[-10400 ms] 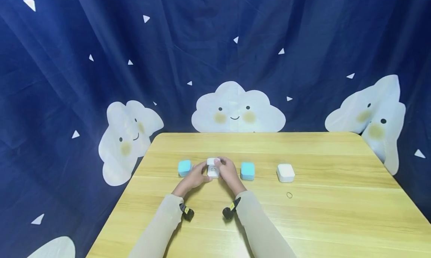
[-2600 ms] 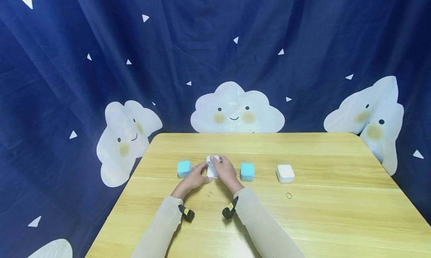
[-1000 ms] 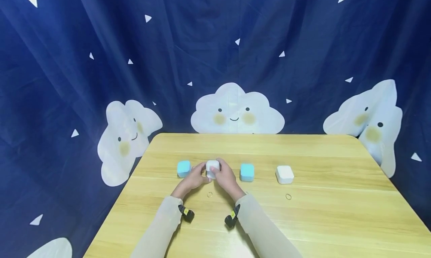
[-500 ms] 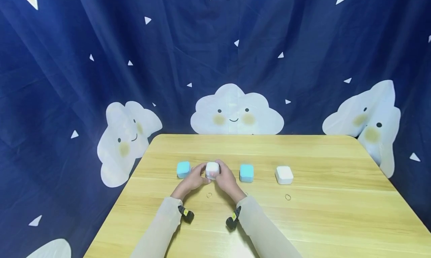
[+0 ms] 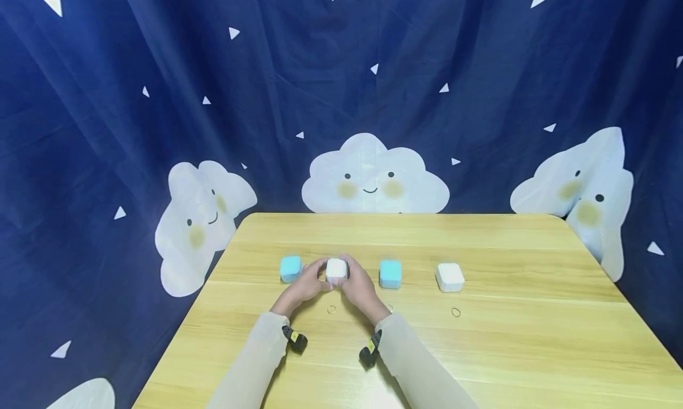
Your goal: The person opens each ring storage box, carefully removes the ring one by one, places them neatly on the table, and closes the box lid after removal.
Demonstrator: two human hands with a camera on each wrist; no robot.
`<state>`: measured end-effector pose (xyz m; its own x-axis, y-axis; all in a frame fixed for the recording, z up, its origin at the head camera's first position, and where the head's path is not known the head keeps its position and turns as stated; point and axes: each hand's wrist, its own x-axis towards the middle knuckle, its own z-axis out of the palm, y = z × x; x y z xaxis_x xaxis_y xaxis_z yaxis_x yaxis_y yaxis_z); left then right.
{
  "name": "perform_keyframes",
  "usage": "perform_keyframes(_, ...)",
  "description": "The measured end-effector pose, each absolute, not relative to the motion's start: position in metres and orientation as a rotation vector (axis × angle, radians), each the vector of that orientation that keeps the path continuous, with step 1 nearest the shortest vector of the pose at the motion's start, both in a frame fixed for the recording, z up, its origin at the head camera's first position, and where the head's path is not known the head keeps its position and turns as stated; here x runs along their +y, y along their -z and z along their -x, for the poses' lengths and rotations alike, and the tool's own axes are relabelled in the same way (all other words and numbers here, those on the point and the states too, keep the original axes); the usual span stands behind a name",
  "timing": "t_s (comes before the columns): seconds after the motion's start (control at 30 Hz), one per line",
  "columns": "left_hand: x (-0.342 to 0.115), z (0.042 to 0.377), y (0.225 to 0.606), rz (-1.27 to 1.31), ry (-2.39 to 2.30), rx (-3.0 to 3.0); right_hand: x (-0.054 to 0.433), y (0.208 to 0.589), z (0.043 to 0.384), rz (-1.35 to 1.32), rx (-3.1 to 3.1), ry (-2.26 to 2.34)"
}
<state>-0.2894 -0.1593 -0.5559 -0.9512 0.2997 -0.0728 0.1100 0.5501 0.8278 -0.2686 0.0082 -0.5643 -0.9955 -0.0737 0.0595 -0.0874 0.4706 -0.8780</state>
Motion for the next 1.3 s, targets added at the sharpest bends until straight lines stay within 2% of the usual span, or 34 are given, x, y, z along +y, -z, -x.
perform_keyframes(0.2,-0.16,0.289,0.556,-0.337,-1.368,2.571,0.008,0.564,0.269,-0.136,-2.702,-1.598)
perform_keyframes(0.47,-0.158,0.286,0.557,-0.328,-1.376,2.579,0.011,0.561,0.268,-0.153,-2.64,-1.839)
perform_keyframes(0.97,-0.169,0.274,0.535,-0.369,-1.533,2.511,0.013,0.539,0.268,-0.26,-2.689,-1.493)
perform_keyframes(1.3,-0.209,0.271,0.512,-0.291,-1.626,2.569,-0.007,0.518,0.269,-0.326,-2.628,-1.609)
